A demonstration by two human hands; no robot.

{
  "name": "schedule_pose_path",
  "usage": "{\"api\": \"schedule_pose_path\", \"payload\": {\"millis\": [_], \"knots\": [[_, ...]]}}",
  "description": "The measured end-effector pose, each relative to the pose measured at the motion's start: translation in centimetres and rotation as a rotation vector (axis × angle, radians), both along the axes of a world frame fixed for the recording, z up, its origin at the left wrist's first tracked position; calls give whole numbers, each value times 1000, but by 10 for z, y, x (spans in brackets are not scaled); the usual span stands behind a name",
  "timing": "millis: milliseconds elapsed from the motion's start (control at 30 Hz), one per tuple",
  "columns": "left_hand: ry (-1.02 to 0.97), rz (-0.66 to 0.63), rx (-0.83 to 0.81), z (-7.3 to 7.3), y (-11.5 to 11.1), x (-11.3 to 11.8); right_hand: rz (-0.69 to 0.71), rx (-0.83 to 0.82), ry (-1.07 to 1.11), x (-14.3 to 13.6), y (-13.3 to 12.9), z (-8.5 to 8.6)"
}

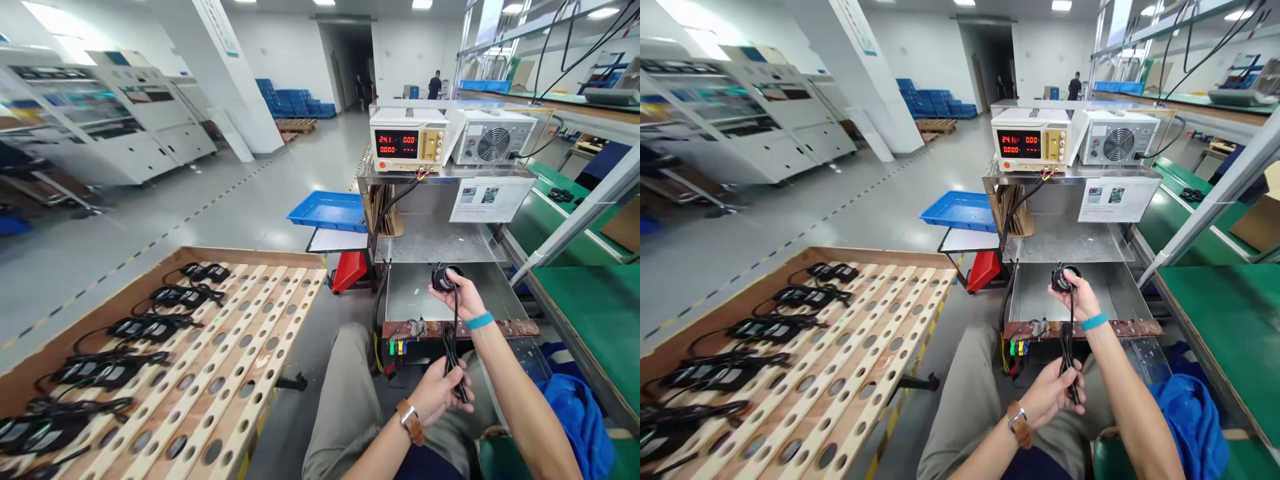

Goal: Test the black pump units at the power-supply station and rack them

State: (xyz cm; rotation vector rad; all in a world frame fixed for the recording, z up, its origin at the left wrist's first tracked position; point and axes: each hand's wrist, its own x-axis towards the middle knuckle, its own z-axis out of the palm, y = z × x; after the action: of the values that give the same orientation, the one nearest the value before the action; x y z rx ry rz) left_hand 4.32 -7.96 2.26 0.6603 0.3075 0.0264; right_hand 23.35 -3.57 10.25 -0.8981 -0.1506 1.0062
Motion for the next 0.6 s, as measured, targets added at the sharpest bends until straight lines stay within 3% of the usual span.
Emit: {"api": "schedule_pose_path", "payload": {"millis": [133, 233, 333, 433, 600], "knots": [[38, -75, 23, 3, 30, -9, 5, -106, 33, 33, 14, -52], [103, -29, 292, 9, 71, 3, 37, -147, 7, 58, 25, -98], [135, 181, 644, 9, 120, 32, 115, -239, -83, 79, 35, -141], [206, 296, 855, -4, 161, 61, 212, -359, -137, 95, 45, -176], [261, 164, 846, -47, 184, 84, 317, -503, -93, 107, 54, -212]]}}
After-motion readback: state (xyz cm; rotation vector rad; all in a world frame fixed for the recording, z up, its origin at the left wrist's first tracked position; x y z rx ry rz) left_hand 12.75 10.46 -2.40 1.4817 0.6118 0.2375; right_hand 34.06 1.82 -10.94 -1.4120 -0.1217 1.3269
